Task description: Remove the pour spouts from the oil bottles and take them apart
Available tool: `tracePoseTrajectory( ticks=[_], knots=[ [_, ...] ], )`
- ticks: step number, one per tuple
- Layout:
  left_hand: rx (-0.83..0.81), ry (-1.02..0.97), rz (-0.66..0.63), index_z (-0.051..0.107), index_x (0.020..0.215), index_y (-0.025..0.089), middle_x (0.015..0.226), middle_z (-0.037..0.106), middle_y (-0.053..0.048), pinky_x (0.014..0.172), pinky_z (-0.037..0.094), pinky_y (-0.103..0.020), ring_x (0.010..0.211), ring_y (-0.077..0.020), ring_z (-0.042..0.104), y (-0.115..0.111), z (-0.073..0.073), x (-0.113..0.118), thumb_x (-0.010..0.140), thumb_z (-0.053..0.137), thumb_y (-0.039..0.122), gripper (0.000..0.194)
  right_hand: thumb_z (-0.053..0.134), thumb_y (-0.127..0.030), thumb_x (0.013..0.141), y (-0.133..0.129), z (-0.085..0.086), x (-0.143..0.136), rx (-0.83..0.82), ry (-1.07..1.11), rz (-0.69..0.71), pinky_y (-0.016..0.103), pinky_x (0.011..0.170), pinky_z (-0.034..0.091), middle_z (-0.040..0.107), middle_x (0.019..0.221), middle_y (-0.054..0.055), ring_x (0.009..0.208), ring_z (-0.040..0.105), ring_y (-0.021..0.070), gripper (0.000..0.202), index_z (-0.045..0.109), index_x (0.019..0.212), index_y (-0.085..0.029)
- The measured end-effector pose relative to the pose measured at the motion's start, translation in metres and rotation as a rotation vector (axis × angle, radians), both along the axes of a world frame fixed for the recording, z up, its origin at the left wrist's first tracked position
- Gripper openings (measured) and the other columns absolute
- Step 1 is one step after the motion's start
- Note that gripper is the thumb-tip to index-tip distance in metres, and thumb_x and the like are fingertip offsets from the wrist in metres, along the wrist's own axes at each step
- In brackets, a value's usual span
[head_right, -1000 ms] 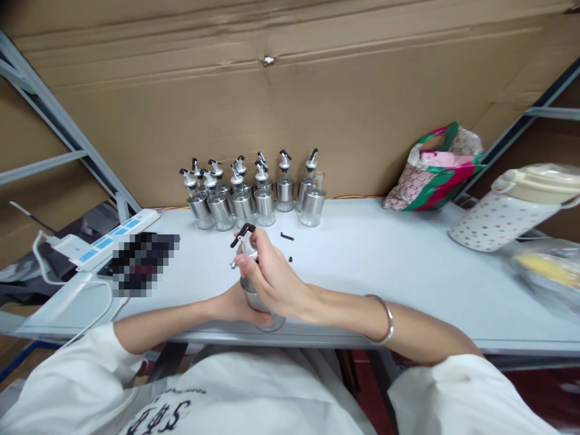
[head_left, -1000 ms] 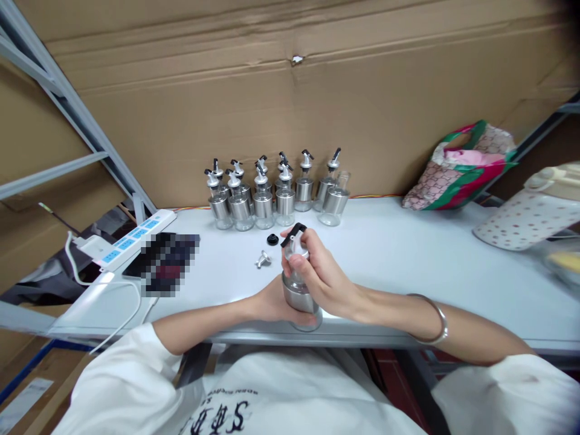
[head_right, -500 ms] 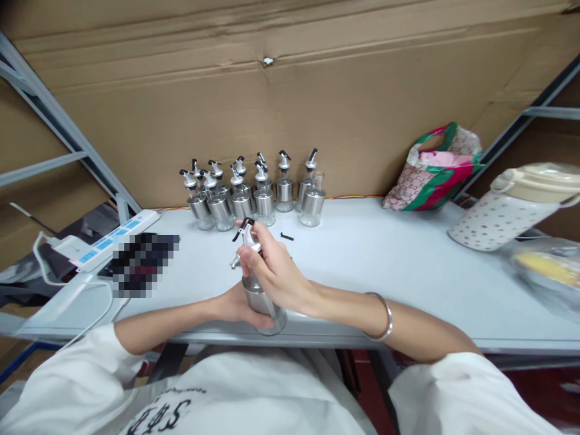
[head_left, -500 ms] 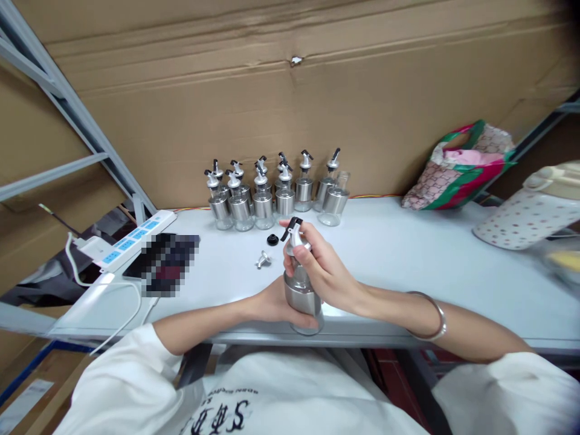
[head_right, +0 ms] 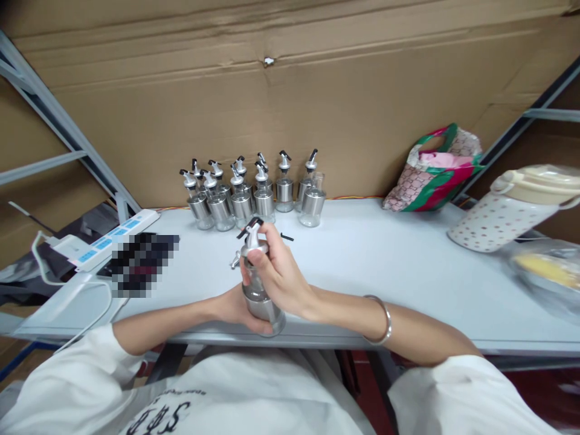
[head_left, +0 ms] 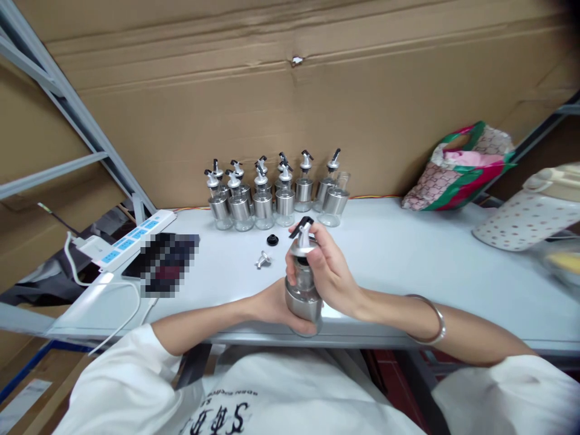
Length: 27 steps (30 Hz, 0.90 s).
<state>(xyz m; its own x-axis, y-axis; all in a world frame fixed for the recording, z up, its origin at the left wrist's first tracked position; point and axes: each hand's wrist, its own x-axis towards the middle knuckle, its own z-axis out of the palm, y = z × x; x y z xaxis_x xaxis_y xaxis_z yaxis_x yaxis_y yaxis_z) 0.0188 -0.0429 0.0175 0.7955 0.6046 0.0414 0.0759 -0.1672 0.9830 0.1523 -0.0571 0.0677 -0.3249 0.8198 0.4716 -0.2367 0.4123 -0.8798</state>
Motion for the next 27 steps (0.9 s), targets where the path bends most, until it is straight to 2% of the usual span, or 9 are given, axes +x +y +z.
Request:
tracePoseTrajectory(
  ticks=[3,5,8,10,13,17,20,23,27],
  knots=[
    [-0.06,-0.004,-0.037,0.06,0.085,0.014,0.083,0.06,-0.004,0.075,0.047,-0.032,0.079,-0.017,0.056,0.001,-0.002,-0.001,0.055,0.079,0.029,0.039,0.031,-0.059,0.092,0.001,0.002,-0.003,-0.09,0.069,0.017,0.022,0.041,0.044,0.055,0.065,-0.006,0.046,0.053,0.0102,0.033,0.033,0.097,-0.027],
    [-0.087,-0.018,-0.05,0.061,0.086,0.014,0.084,0.062,-0.005,0.077,0.047,-0.032,0.08,-0.017,0.057,0.002,-0.003,-0.002,0.054,0.08,0.031,0.041,0.028,-0.058,0.093,0.004,0.002,-0.004,-0.032,0.073,-0.05,0.023,0.044,0.046,0.057,0.068,-0.005,0.051,0.056,0.0113,0.032,0.033,0.099,-0.028],
    [-0.108,-0.048,-0.039,0.062,0.085,0.013,0.084,0.063,-0.006,0.076,0.047,-0.032,0.079,-0.017,0.058,0.005,-0.003,-0.003,0.055,0.081,0.033,0.041,0.033,-0.058,0.093,0.012,0.0,-0.002,0.254,0.075,-0.228,0.028,0.055,0.05,0.059,0.075,-0.002,0.063,0.059,0.0132,0.031,0.033,0.1,-0.028],
    [-0.108,-0.062,-0.043,0.062,0.084,0.012,0.083,0.063,-0.006,0.074,0.047,-0.032,0.077,-0.0168,0.058,0.006,-0.003,-0.003,0.054,0.082,0.034,0.042,0.037,-0.056,0.092,0.019,-0.004,0.002,0.44,0.054,-0.31,0.027,0.054,0.049,0.057,0.075,-0.002,0.062,0.058,0.0131,0.029,0.034,0.101,-0.028],
    [-0.127,-0.068,-0.037,0.063,0.084,0.012,0.083,0.064,-0.007,0.073,0.048,-0.032,0.076,-0.017,0.059,0.006,-0.004,-0.004,0.053,0.083,0.038,0.045,0.045,-0.055,0.09,0.028,-0.011,0.009,0.605,-0.055,-0.338,0.024,0.043,0.042,0.052,0.067,-0.005,0.049,0.051,0.0109,0.031,0.038,0.103,-0.028],
    [-0.181,-0.067,-0.05,0.063,0.087,0.013,0.085,0.064,-0.006,0.075,0.048,-0.034,0.079,-0.0182,0.059,0.004,-0.005,-0.002,0.048,0.085,0.044,0.055,0.053,-0.055,0.086,0.032,-0.012,0.017,0.815,-0.128,-0.337,0.023,0.039,0.038,0.049,0.058,-0.007,0.041,0.044,0.0093,0.034,0.044,0.105,-0.028],
    [-0.256,-0.198,-0.023,0.057,0.102,0.015,0.104,0.061,-0.01,0.086,0.045,-0.039,0.095,-0.0223,0.059,0.002,-0.01,0.001,0.05,0.084,0.047,0.067,0.052,-0.054,0.087,0.035,0.0,0.026,0.853,-0.107,-0.432,0.024,0.038,0.037,0.05,0.058,-0.006,0.04,0.046,0.0103,0.032,0.046,0.104,-0.028],
    [-0.325,-0.305,0.028,0.045,0.115,0.021,0.121,0.052,-0.012,0.094,0.04,-0.043,0.108,-0.024,0.056,0.002,-0.018,0.004,0.061,0.08,0.047,0.069,0.048,-0.052,0.09,0.044,0.021,0.038,0.817,-0.003,-0.615,0.025,0.038,0.037,0.052,0.06,-0.004,0.042,0.05,0.012,0.028,0.045,0.103,-0.028],
    [-0.345,-0.293,0.05,0.039,0.113,0.024,0.122,0.047,-0.011,0.089,0.042,-0.041,0.095,-0.0188,0.062,0.002,-0.021,0.004,0.075,0.069,0.046,0.053,0.043,-0.056,0.089,0.068,0.047,0.056,0.689,-0.068,-0.848,0.029,0.047,0.042,0.057,0.069,0.0,0.05,0.055,0.0147,0.033,0.04,0.104,-0.027]
  ],
)
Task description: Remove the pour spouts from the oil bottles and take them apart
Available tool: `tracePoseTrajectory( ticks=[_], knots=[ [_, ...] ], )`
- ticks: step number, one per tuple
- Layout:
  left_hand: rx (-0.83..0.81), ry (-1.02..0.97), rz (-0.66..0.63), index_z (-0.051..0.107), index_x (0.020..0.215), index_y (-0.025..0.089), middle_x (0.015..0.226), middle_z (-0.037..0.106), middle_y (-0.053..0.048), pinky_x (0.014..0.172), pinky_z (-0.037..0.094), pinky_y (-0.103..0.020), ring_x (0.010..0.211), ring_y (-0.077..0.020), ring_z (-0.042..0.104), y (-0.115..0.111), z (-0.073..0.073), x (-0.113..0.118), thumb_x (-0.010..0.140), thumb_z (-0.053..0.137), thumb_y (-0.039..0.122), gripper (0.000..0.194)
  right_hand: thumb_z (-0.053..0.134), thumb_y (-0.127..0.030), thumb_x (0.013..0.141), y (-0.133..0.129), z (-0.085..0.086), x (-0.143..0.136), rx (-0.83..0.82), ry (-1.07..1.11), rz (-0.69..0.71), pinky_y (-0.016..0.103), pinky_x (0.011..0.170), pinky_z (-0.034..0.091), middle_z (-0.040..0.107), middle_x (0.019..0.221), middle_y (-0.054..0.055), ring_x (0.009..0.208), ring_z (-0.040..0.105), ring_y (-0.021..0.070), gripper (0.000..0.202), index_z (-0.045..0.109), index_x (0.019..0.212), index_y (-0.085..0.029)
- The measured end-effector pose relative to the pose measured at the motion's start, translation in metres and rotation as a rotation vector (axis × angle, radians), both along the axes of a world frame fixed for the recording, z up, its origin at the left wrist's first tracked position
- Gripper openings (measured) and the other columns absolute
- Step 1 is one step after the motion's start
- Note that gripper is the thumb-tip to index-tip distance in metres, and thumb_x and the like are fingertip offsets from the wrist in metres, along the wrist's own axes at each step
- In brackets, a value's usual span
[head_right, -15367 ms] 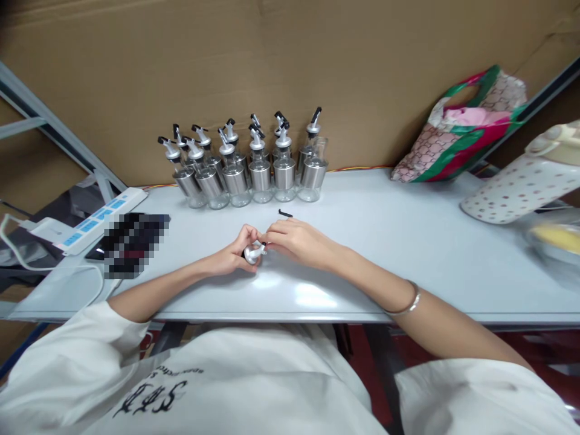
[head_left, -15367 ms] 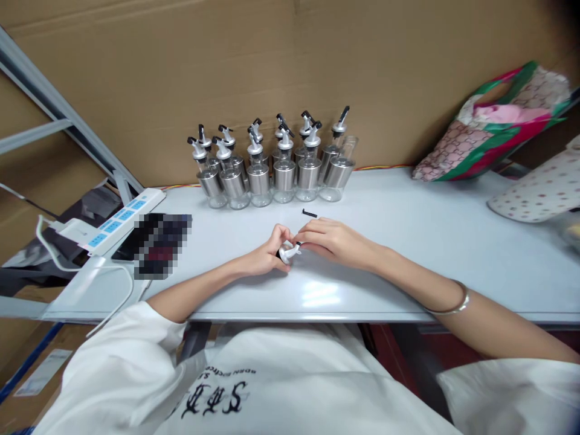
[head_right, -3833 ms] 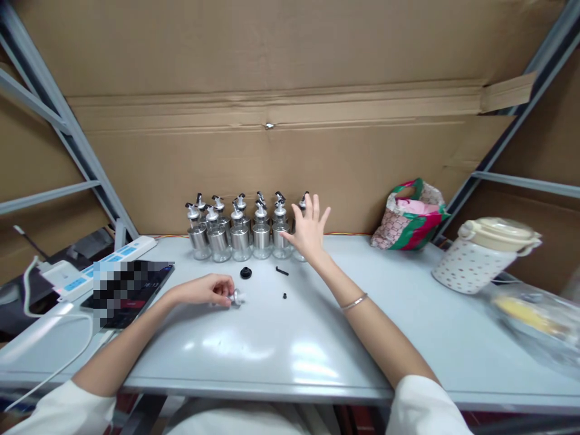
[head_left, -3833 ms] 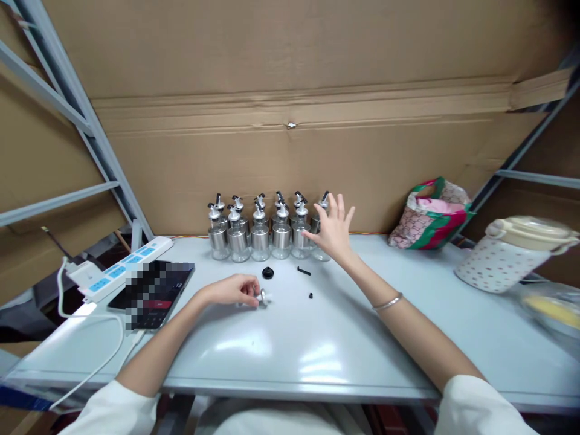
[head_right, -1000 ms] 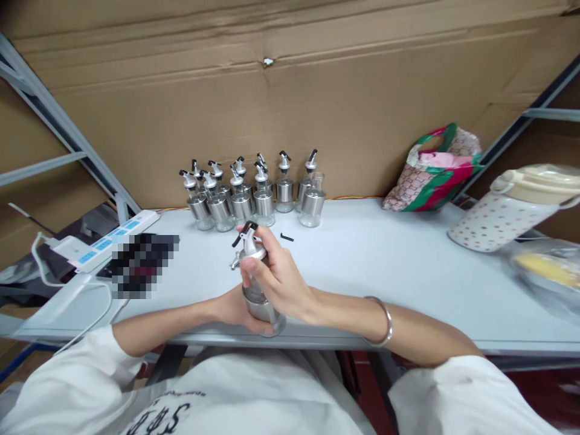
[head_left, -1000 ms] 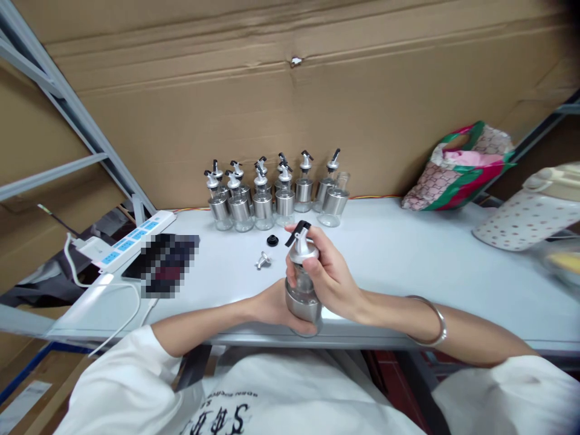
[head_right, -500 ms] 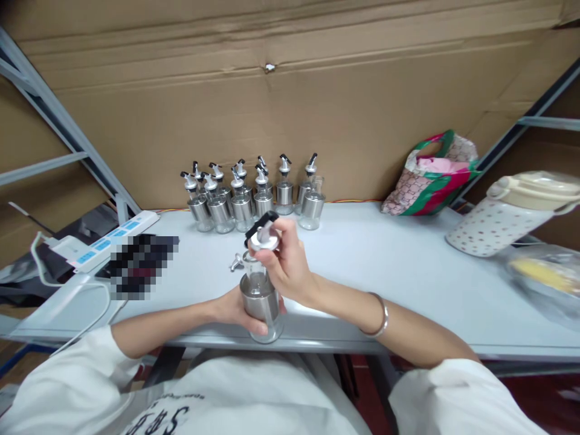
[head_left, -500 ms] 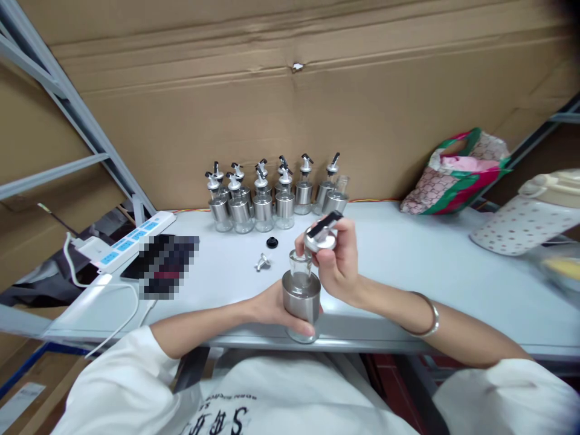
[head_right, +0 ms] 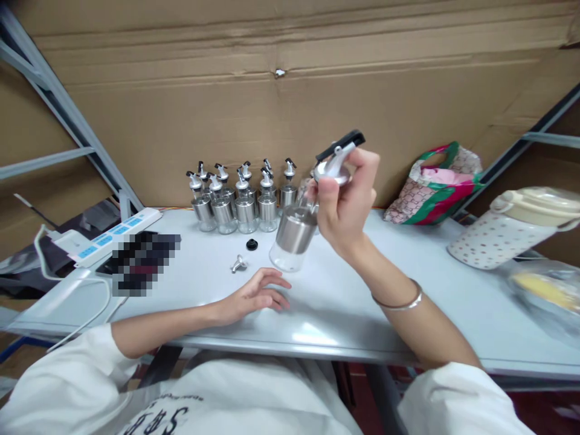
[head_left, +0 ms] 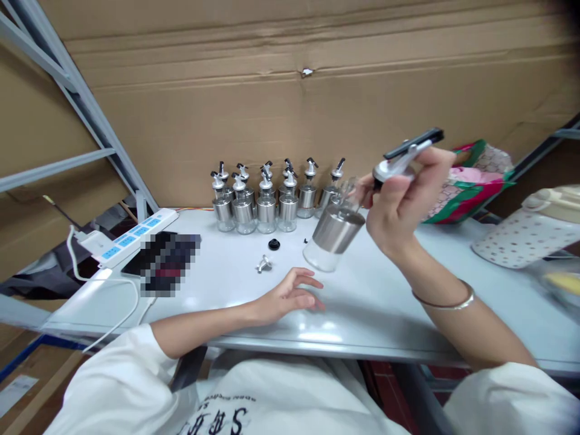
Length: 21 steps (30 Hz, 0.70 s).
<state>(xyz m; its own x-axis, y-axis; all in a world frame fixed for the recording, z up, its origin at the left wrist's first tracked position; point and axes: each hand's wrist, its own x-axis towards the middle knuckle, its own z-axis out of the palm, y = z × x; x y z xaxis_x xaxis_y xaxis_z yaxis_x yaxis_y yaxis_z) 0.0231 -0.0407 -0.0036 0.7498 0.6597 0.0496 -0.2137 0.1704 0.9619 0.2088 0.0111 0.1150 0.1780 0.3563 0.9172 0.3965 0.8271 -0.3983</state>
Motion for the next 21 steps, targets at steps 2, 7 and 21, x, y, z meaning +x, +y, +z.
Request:
tracePoseTrajectory(
  ticks=[2,7,21],
  knots=[
    [-0.008,0.01,0.006,0.039,0.113,0.023,0.116,0.047,-0.009,0.085,0.043,-0.04,0.088,-0.0166,0.063,0.0,0.002,0.0,0.077,0.066,0.048,0.051,0.042,-0.059,0.088,0.017,0.002,0.007,-0.094,-0.132,-0.138,0.031,0.053,0.043,0.059,0.07,0.002,0.054,0.057,0.017,0.04,0.042,0.108,-0.025],
    [-0.001,0.025,-0.006,0.039,0.112,0.023,0.109,0.046,-0.006,0.083,0.045,-0.039,0.082,-0.0144,0.063,-0.002,0.007,0.001,0.078,0.064,0.05,0.05,0.041,-0.06,0.086,0.064,-0.013,0.012,-0.288,-0.454,-0.337,0.034,0.064,0.045,0.063,0.072,0.004,0.06,0.06,0.0199,0.048,0.049,0.11,-0.02],
    [0.03,0.061,-0.03,0.041,0.11,0.021,0.107,0.047,-0.005,0.081,0.043,-0.037,0.08,-0.0127,0.061,-0.001,0.007,0.0,0.08,0.062,0.049,0.046,0.029,-0.05,0.094,0.101,-0.029,0.013,-0.462,-0.614,-0.475,0.043,0.071,0.046,0.068,0.089,0.015,0.075,0.065,0.0302,0.048,0.047,0.118,-0.013]
  ],
)
